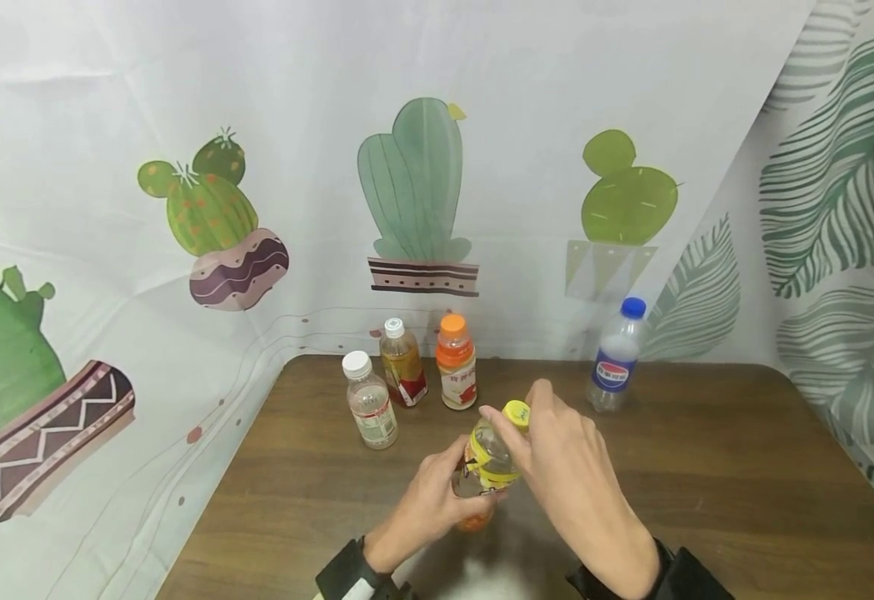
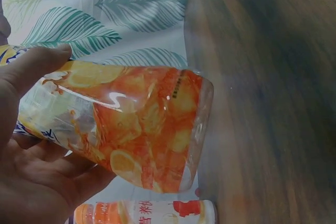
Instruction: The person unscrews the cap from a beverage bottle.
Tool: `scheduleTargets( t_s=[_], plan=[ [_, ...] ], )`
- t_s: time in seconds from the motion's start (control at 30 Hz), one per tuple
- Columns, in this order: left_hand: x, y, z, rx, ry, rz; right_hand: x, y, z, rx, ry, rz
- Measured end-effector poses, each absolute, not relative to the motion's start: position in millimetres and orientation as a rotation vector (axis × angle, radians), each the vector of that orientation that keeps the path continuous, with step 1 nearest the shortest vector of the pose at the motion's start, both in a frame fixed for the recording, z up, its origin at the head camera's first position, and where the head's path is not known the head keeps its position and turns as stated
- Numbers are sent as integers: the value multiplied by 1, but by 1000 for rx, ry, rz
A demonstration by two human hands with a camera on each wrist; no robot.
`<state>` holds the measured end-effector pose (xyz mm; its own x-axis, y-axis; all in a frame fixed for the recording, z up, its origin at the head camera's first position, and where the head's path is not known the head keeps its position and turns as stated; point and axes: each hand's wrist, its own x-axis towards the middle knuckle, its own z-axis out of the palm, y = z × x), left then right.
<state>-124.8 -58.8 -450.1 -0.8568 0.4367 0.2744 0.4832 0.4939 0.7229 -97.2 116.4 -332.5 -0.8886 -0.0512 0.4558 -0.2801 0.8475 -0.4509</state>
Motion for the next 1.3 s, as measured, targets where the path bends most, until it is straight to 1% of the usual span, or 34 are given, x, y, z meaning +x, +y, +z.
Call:
scheduleTargets(
  t_s=[0.1, 0.23, 0.5, 0.67, 0.83, 1.1, 1.3],
  plan=[
    [-125, -58, -448, -803, -2674, -1325, -98, 116, -333, 257, -2575, 727],
    [-127, -60, -446, -842, -2646, -1388, -98, 116, -332, 309, -2542, 723],
    [-129, -67, -444, -943, -2612, -1601, -99, 122, -325, 595, -2461, 689],
    [-128, -68, -445, -955, -2618, -1646, -100, 126, -323, 692, -2520, 666],
    [-128, -66, -448, -957, -2607, -1641, -99, 129, -324, 678, -2568, 602],
    [-129, -66, -450, -959, -2590, -1600, -95, 131, -317, 533, -2674, 532],
    [-128, -67, -449, -946, -2602, -1560, -93, 130, -310, 469, -2613, 513]
  ],
)
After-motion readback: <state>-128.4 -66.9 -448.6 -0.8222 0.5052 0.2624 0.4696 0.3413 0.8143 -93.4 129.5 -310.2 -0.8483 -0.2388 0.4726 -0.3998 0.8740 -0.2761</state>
